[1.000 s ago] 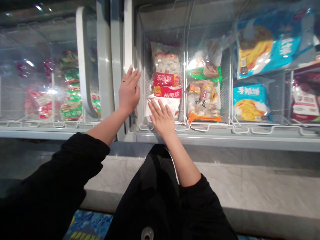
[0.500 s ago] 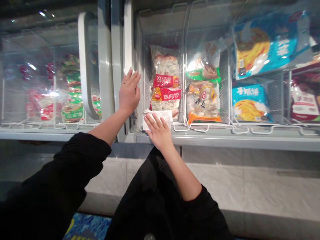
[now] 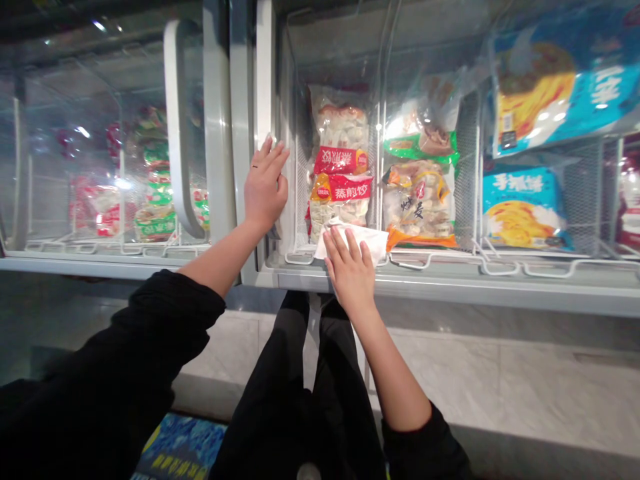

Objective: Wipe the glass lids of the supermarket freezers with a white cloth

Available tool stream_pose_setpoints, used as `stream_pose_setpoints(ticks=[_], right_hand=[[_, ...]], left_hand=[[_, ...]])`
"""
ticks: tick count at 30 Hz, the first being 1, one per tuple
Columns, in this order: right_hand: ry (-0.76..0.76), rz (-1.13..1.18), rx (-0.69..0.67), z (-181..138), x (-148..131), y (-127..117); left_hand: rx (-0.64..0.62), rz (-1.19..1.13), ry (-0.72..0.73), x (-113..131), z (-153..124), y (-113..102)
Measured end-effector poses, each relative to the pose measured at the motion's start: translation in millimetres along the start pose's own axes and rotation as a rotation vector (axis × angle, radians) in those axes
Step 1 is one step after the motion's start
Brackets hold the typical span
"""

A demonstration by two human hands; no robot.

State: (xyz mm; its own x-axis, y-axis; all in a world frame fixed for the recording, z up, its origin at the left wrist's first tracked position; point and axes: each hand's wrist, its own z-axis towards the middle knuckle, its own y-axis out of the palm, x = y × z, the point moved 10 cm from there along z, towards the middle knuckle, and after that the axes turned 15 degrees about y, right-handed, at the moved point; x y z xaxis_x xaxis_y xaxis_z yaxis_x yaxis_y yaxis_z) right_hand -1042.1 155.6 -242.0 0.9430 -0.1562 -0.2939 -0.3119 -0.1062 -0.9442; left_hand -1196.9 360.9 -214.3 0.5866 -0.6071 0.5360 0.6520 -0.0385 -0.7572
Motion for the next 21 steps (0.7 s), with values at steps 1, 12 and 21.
stream_pose_setpoints(ticks=[1, 12, 21], right_hand=[[-0.001, 0.011, 0.018, 10.8, 1.4, -1.5], [-0.006, 0.14, 0.098, -10.2, 21.6, -11.2], [0.073, 0.049, 0.071, -86.1, 1.0, 14.7]], left_hand=[[0.0, 0.008, 0.001, 0.2, -0.1, -0.1], [-0.05, -0.032, 0.011, 0.2, -1.5, 6.7], [0.0, -0.17, 0.044, 7.2, -3.1, 7.3]])
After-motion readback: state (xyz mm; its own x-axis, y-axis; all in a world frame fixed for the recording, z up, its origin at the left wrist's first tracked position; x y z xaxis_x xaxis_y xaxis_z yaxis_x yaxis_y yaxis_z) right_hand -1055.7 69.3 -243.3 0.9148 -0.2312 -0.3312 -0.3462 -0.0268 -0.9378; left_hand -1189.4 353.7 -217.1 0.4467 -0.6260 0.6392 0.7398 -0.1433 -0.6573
